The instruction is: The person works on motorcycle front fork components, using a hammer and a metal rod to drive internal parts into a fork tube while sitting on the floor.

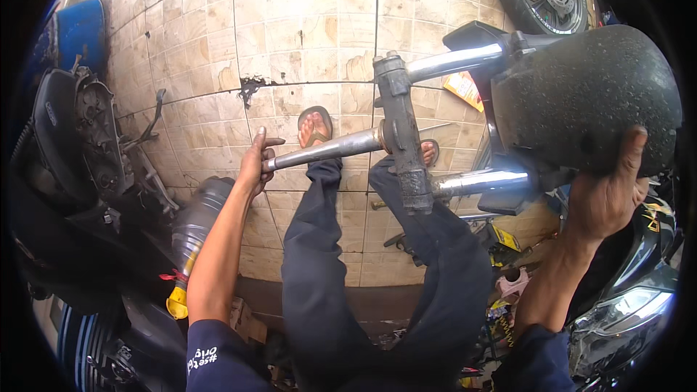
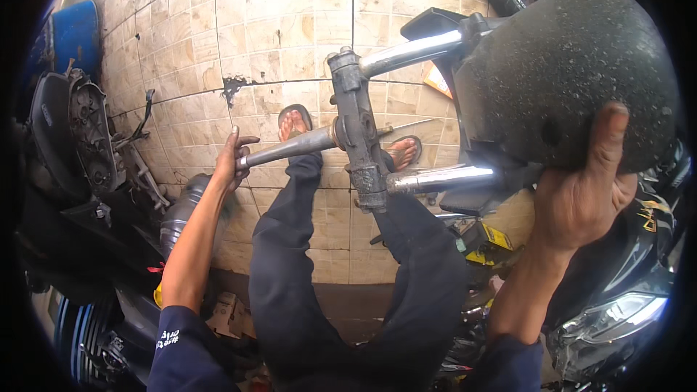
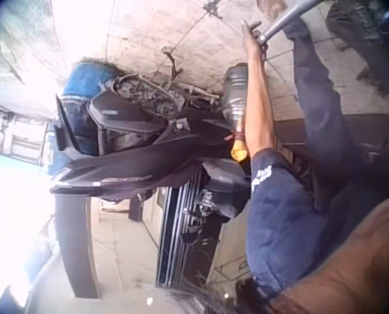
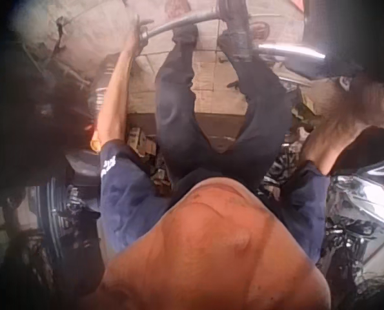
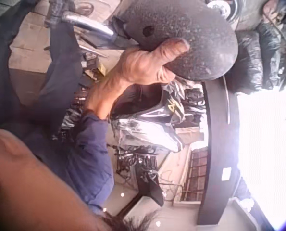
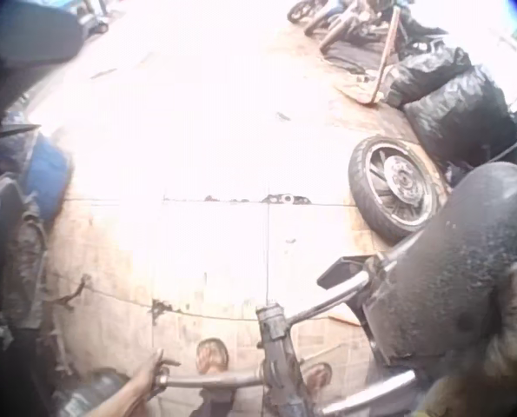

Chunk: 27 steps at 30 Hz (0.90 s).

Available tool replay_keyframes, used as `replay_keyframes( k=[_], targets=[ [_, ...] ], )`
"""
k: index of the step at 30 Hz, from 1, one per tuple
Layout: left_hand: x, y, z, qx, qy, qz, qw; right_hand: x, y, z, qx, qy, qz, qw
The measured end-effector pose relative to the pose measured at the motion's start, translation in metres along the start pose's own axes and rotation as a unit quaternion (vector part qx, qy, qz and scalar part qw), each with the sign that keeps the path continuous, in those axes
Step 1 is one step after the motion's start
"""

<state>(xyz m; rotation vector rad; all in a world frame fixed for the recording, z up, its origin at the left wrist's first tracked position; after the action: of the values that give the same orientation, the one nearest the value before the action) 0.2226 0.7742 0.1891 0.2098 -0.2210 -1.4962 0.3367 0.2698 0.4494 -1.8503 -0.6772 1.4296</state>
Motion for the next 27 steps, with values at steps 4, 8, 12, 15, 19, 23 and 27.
replay_keyframes(
  k=[4, 8, 12, 15, 19, 23, 27],
  targets=[
    [0.023, -0.053, -0.054, -0.019, 0.045, 0.035, 0.998, -0.02, -0.041, 0.002, -0.301, 0.04, 0.547, 0.78],
    [0.064, -0.052, -0.115, -0.008, 0.074, 0.069, 0.995, -0.048, -0.051, -0.013, -0.395, 0.081, 0.632, 0.662],
    [0.132, -0.025, -0.167, 0.138, 0.127, -0.24, 0.953, -0.062, -0.066, -0.041, -0.422, 0.094, 0.62, 0.655],
    [0.202, 0.036, -0.115, 0.075, 0.122, -0.161, 0.977, -0.04, -0.072, -0.025, -0.398, 0.025, 0.58, 0.711],
    [0.266, 0.063, -0.079, 0.004, 0.004, -0.033, 0.999, 0.025, -0.083, 0.027, -0.259, -0.2, 0.425, 0.844],
    [0.245, 0.027, -0.067, 0.035, -0.026, 0.03, 0.999, 0.11, -0.161, 0.041, -0.368, -0.357, 0.212, 0.832],
    [0.237, -0.014, -0.043, 0.092, -0.117, 0.334, 0.931, 0.13, -0.169, 0.062, -0.424, -0.439, 0.054, 0.79]
  ],
)
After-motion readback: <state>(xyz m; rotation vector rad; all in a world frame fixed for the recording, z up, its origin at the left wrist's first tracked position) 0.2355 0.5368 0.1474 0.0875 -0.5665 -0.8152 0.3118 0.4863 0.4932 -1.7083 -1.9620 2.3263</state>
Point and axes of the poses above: each hand's wrist, its own z-axis away from the middle knuckle, its own x-axis out of the palm, y = z × x, the point moved 3 cm from there along -z, towards the middle knuckle
